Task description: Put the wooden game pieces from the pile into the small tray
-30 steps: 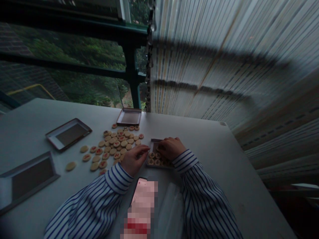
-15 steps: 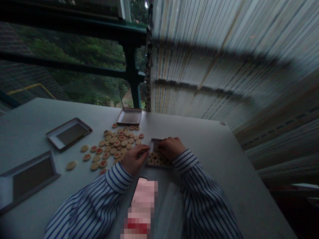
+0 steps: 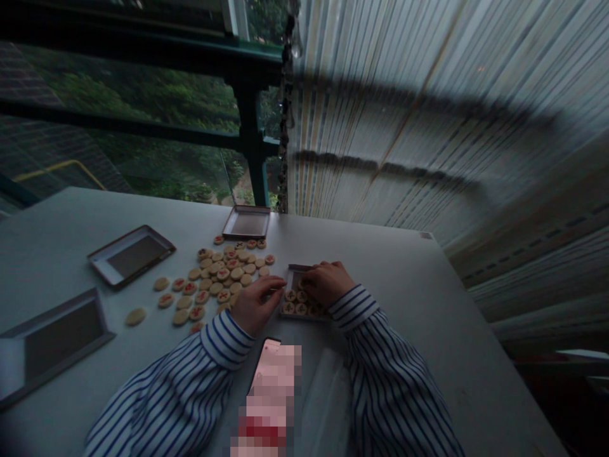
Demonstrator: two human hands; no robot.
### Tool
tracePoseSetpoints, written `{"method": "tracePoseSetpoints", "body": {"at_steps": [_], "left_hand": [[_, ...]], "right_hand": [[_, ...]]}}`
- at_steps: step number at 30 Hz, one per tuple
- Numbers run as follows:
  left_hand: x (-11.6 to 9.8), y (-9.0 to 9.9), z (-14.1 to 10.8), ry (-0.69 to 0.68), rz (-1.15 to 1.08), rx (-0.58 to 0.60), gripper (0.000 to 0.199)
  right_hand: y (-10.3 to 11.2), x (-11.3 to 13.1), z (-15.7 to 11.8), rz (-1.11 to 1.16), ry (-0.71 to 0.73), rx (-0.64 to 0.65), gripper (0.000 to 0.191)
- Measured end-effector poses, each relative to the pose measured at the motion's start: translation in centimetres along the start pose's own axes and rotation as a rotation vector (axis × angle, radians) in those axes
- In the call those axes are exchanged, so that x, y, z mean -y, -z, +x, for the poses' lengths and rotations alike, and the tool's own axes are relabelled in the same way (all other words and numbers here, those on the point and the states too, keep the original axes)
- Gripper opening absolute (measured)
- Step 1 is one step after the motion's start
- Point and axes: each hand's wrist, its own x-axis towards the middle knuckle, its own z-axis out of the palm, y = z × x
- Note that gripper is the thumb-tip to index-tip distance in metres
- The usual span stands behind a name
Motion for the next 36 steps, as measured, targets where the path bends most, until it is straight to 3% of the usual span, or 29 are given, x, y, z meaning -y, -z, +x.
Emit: {"method": "tracePoseSetpoints", "body": {"at_steps": [8, 24, 36], "left_hand": [[-0.2, 0.0, 0.1, 0.014, -0.015, 0.013, 0.018], [-0.2, 0.0, 0.0, -0.004, 0.005, -0.003, 0.019], [-0.5, 0.3, 0.2, -0.012, -0.022, -0.050, 0.017]], "right_hand": [[-0.2, -0.1, -0.1, 0.020, 0.015, -0.037, 0.023], [0.1, 0.1, -0.1, -0.001, -0.001, 0.009, 0.025], [1.1, -0.8, -0.8, 0.021, -0.026, -0.079, 0.026]]}}
